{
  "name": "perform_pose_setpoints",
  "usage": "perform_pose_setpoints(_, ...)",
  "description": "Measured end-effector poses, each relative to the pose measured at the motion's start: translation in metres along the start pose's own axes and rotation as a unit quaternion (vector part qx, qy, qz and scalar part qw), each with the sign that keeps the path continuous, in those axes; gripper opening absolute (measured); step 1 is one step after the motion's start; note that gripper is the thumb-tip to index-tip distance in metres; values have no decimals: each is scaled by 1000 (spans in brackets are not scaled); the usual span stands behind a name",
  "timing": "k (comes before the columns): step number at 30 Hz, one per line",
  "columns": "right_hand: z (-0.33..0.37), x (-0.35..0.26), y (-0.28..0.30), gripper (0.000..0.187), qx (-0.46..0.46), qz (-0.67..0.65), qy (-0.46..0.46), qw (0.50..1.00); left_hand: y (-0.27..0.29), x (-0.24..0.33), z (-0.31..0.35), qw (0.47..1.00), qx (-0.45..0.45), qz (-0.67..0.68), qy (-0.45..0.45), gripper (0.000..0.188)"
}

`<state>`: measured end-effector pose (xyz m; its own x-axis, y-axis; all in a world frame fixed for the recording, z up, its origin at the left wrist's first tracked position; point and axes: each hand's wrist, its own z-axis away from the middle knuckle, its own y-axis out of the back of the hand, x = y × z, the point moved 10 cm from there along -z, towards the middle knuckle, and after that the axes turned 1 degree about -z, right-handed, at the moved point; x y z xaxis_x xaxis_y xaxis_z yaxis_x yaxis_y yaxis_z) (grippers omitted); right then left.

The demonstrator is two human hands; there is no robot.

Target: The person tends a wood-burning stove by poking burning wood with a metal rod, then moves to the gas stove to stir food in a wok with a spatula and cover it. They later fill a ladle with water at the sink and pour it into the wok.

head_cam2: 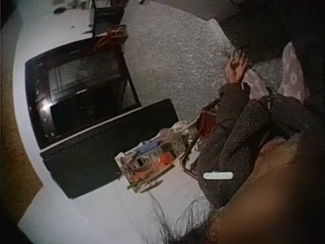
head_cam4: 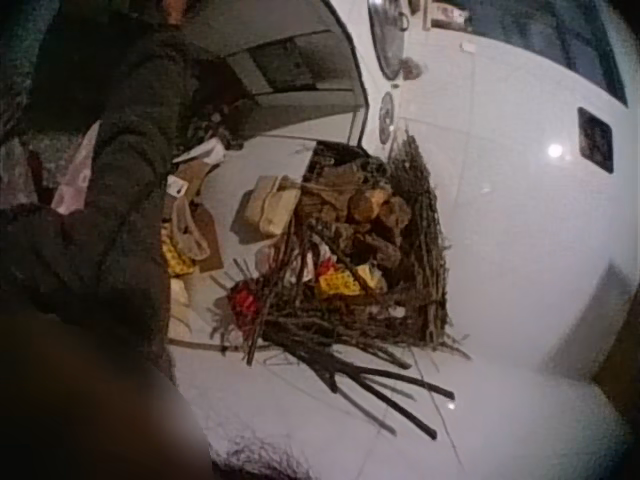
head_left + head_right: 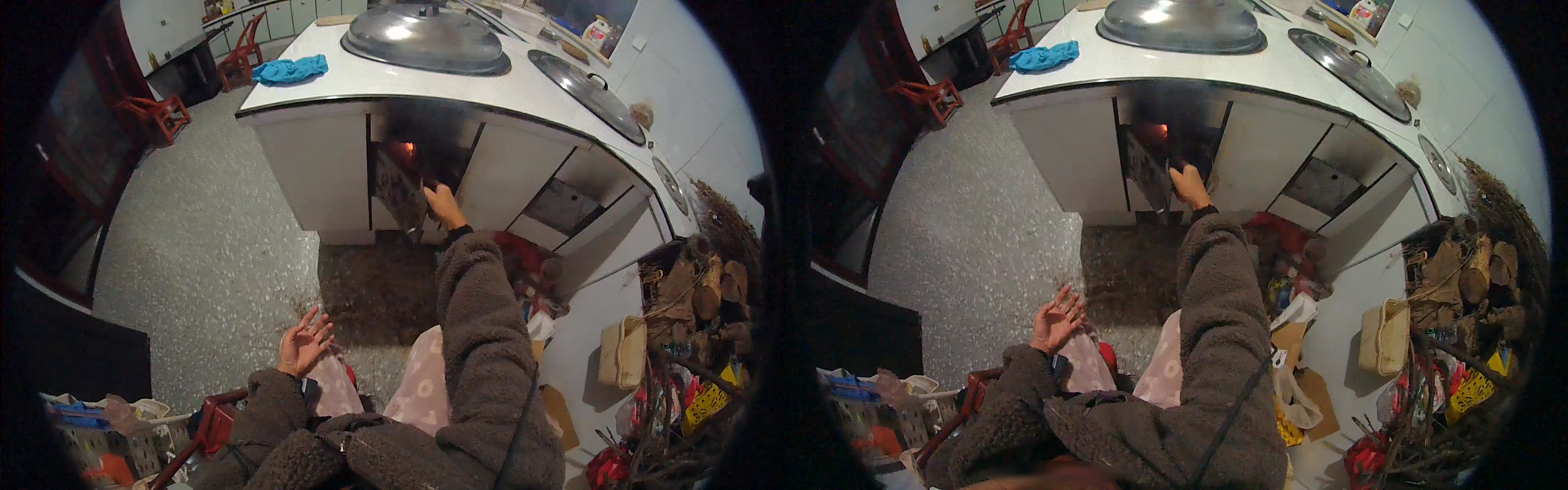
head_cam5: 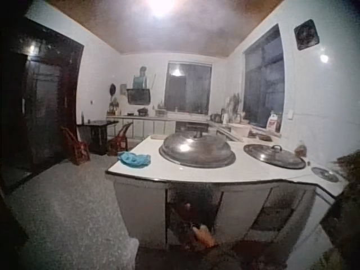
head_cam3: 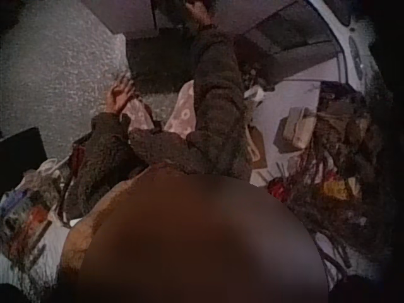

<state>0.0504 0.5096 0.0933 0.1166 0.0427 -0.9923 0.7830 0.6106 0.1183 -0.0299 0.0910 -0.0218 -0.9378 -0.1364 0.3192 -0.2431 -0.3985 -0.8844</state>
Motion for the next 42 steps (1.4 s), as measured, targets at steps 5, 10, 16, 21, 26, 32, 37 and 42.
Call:
perform_pose_setpoints(5,25,2,24,33,52,136,22,989,3,2,5,1000,-6,-2,-3,50)
perform_pose_setpoints(10,68,-5,27,36,40,134,72,987,9,5,10,999,-6,-28,-14,50)
perform_pose_setpoints(16,132,-28,21,36,31,227,313,922,8,5,17,999,-24,-37,-24,50)
perform_pose_setpoints(21,175,-7,31,23,4,62,116,991,3,5,21,998,-50,-33,-29,49)
perform_pose_setpoints(26,233,-19,21,21,-33,-90,-54,994,9,8,26,998,-46,-29,-37,47)
perform_pose_setpoints(32,253,-22,10,25,-69,-253,-129,956,13,11,29,997,-44,-32,-49,47)
perform_pose_setpoints(37,243,-12,2,23,-87,-339,-147,925,12,12,30,997,-47,-38,-48,48)
perform_pose_setpoints(42,227,-5,-7,19,-71,-413,-166,893,13,13,30,997,-42,-41,-45,48)
